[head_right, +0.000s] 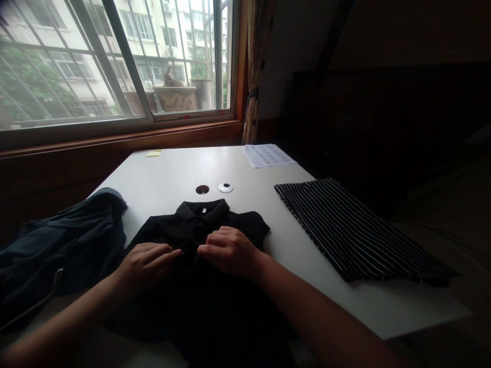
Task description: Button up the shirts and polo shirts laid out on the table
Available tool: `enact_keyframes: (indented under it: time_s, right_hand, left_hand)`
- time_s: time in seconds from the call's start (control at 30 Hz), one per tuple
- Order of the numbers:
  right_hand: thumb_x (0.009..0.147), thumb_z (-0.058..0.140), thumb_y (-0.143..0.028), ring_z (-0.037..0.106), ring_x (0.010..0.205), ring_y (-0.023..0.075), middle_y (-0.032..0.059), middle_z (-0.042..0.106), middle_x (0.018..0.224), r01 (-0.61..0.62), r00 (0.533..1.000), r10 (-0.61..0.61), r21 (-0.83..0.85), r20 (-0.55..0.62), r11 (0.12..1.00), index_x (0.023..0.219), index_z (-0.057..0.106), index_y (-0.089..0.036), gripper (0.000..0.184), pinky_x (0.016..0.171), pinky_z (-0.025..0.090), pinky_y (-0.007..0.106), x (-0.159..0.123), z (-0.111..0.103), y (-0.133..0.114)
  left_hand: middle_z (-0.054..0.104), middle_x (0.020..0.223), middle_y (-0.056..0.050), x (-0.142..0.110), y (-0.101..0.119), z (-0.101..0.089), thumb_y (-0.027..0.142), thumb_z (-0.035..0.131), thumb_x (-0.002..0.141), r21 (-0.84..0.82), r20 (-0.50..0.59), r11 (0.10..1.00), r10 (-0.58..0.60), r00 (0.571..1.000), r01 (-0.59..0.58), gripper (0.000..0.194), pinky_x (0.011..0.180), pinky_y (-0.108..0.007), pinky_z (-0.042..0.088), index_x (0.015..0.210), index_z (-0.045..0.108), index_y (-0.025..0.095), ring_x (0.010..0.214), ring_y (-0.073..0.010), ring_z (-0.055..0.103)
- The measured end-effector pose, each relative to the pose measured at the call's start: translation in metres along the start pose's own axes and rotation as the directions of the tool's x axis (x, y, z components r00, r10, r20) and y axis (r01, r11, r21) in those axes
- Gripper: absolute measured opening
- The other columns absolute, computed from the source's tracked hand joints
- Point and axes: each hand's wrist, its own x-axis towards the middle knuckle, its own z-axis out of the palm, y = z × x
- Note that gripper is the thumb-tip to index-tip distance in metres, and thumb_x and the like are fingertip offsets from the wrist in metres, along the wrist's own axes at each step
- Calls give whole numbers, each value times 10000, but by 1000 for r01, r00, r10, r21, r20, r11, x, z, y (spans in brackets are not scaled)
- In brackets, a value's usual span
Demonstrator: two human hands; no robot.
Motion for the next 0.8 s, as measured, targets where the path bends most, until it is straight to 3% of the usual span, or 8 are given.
enact_keyframes:
  time_s: [0.23,0.4,0.57,0.8]
  right_hand:
    - [963,573,-219,590,711,129,22,657,837,-16,1000,16,17,25,1000,991,649,-195,85,678,430,289,1,-1,-1]
    - [945,598,-228,628,793,136,54,671,1038,-71,997,71,37,9,997,984,656,-210,72,728,497,288,1,-4,-5]
    - [960,574,-202,675,921,155,67,686,1149,-39,999,38,67,18,997,1022,632,-194,85,799,527,300,2,-3,-6]
    - [971,560,-213,671,849,128,50,706,1078,-12,997,11,16,73,1000,992,614,-189,63,730,503,268,3,0,-5]
  left_hand:
    - [679,833,-30,3,1,0,188,568,949,-15,-5,1000,-7,1000,7,179,593,-278,513,1120,614,162,659,-145,647]
    - [669,805,-22,3,1,1,169,566,945,-17,-2,1000,-10,1000,10,163,560,-275,497,1099,617,158,619,-139,630]
    - [671,798,-23,2,2,1,174,543,959,-10,4,1000,-7,1000,7,181,571,-273,496,1128,606,158,624,-139,636]
    - [661,757,-9,3,2,1,176,539,961,-18,0,1000,-3,1000,3,173,536,-262,457,1116,615,169,580,-123,603]
